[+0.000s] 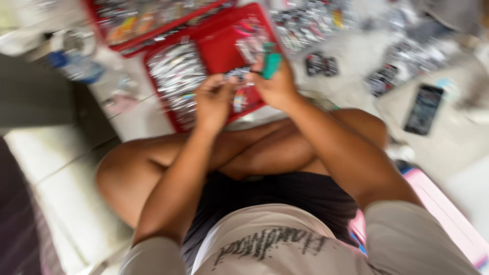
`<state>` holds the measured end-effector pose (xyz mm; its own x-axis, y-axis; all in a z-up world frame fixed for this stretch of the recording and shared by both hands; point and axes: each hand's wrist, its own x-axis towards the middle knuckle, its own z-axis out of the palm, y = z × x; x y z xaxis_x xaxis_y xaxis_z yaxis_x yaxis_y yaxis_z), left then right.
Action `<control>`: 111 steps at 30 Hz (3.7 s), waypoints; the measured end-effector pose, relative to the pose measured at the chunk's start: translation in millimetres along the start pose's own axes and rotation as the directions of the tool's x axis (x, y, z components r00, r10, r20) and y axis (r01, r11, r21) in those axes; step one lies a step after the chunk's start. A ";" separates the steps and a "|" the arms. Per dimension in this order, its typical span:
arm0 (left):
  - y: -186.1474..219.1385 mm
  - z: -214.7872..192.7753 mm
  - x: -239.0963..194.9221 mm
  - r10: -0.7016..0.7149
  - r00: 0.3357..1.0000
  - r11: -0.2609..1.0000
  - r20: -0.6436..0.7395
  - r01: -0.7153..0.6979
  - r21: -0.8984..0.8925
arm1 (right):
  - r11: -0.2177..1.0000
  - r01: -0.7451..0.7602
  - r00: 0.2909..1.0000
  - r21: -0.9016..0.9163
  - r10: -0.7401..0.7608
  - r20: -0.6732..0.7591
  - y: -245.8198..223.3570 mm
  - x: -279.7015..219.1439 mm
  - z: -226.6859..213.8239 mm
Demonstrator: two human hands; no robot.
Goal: The person sits on the floor and repeatedly picks up small plastic bags containing fishing lures and black labels. They place the lures and labels into a handheld green stapler and staple the labels to the bags. The person then places the packaged lures into a red plastic tray.
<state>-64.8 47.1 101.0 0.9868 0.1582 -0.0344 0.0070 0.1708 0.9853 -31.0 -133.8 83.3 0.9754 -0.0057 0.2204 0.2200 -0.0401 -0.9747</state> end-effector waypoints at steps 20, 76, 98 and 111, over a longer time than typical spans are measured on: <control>30.3 -8.3 2.4 0.093 0.992 0.992 0.088 -0.100 0.071 | 0.949 0.037 0.993 -0.312 0.001 0.121 -49.3 8.9 4.9; 84.5 -21.0 2.8 0.277 0.858 0.678 0.432 -0.493 0.545 | 0.348 0.676 0.577 -0.650 0.298 0.760 -158.0 60.4 -1.6; 79.1 -18.7 2.9 0.219 0.882 0.676 0.418 -0.446 0.587 | 0.341 0.677 0.575 -0.653 0.310 0.758 -152.1 61.2 -3.6; 87.3 -15.6 5.8 -0.095 0.878 0.738 0.469 -0.254 0.625 | 0.379 0.721 0.560 -0.580 0.174 0.810 -137.1 61.0 -11.4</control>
<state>-60.9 78.1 184.2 0.9417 -0.3332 -0.0457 -0.1439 -0.5221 0.8407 -1.8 -140.1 230.9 0.5966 0.7989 -0.0769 0.7781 -0.5992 -0.1884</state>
